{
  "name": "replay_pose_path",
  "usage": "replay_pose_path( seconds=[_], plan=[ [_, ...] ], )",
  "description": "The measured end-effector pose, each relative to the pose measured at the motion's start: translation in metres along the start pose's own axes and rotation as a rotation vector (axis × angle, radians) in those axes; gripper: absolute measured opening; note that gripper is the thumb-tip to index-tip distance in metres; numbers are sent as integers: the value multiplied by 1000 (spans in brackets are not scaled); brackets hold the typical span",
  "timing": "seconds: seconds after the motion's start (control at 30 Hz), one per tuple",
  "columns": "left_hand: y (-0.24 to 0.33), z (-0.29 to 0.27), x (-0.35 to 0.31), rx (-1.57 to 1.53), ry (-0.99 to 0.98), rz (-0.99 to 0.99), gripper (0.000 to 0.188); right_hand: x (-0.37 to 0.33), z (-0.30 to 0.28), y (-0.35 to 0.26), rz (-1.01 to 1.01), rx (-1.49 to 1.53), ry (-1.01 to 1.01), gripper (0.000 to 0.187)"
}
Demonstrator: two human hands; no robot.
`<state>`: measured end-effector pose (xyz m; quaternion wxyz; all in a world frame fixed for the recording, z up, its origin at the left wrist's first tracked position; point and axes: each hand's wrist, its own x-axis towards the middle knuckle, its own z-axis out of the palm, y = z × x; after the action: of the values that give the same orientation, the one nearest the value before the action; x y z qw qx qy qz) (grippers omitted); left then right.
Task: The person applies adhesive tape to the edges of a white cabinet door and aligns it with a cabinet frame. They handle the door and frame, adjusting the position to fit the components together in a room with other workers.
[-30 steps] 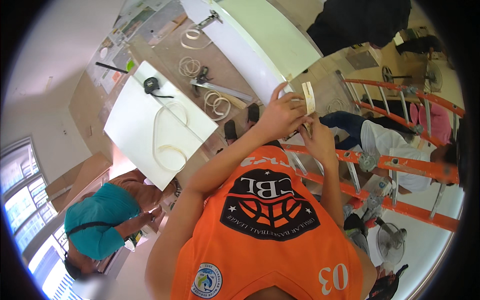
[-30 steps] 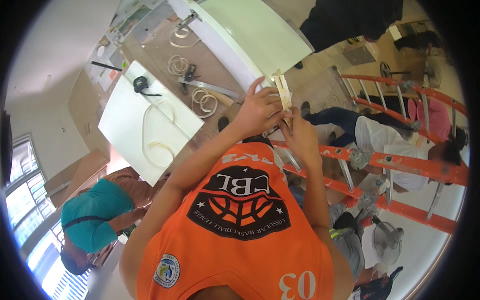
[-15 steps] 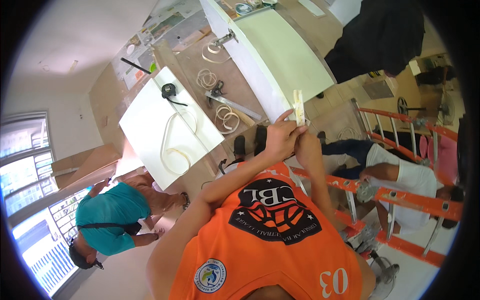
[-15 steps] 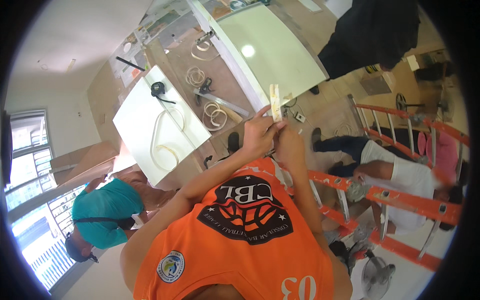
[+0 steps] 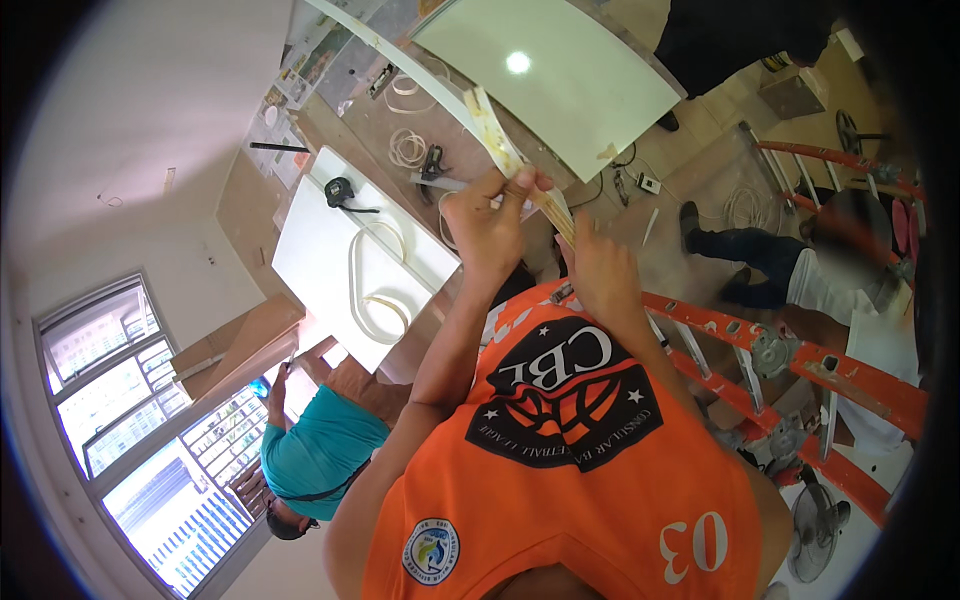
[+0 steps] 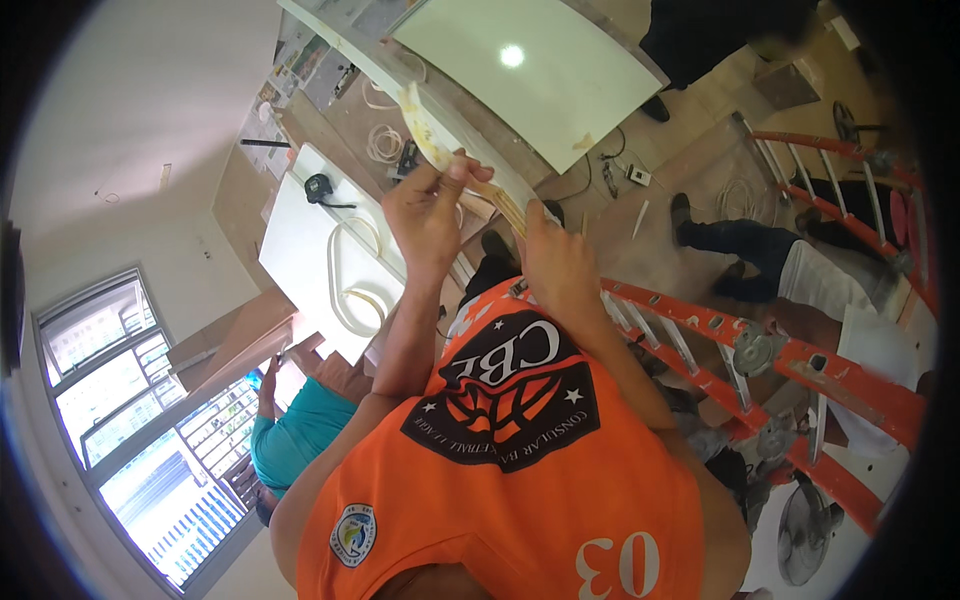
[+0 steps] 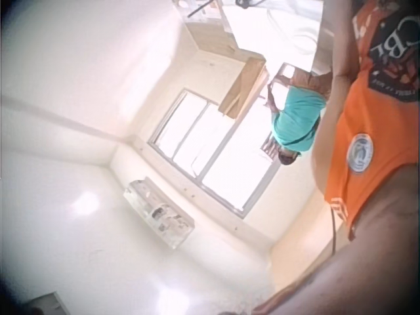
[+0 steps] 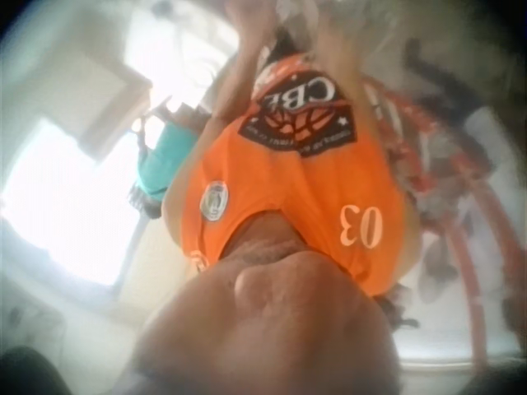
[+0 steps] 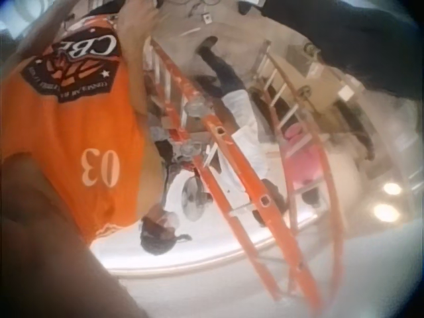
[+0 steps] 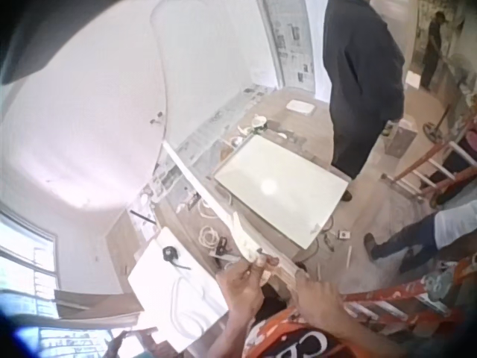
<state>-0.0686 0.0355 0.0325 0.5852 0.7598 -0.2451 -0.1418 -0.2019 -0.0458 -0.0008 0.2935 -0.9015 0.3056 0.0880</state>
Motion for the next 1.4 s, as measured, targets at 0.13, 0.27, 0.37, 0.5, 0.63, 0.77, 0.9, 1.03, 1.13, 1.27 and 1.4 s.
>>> replay_pose_path(
  seconds=[0.13,0.27,0.37,0.5,0.63,0.77,0.9,1.03,1.13,1.27,1.4],
  plan=[
    [34,-33,50,-71,281,13,24,2,11,2,17,10,5,28],
    [30,-26,69,-7,106,164,31,7,7,16,1,85,26,32],
    [27,-38,88,-56,-51,50,25,11,13,20,13,50,-1,36],
    [-30,-39,64,-1,-388,233,61,10,12,11,65,50,-8,46],
    [-67,-15,39,333,-325,410,52,24,-8,-5,-87,38,233,47],
    [-74,-6,50,495,-356,365,38,39,-32,-25,-104,-29,-9,46],
    [-88,-11,55,346,-295,494,35,53,2,-32,-163,-86,114,40],
    [-96,-15,52,246,-287,357,39,80,6,-37,-129,151,75,29],
    [-98,-7,64,182,-110,736,22,104,4,-30,-176,-81,-3,38],
    [-117,-4,63,72,47,700,19,112,15,-46,-155,-49,179,24],
    [-112,-8,52,25,98,590,15,111,23,-57,-56,-55,155,26]
  ],
)
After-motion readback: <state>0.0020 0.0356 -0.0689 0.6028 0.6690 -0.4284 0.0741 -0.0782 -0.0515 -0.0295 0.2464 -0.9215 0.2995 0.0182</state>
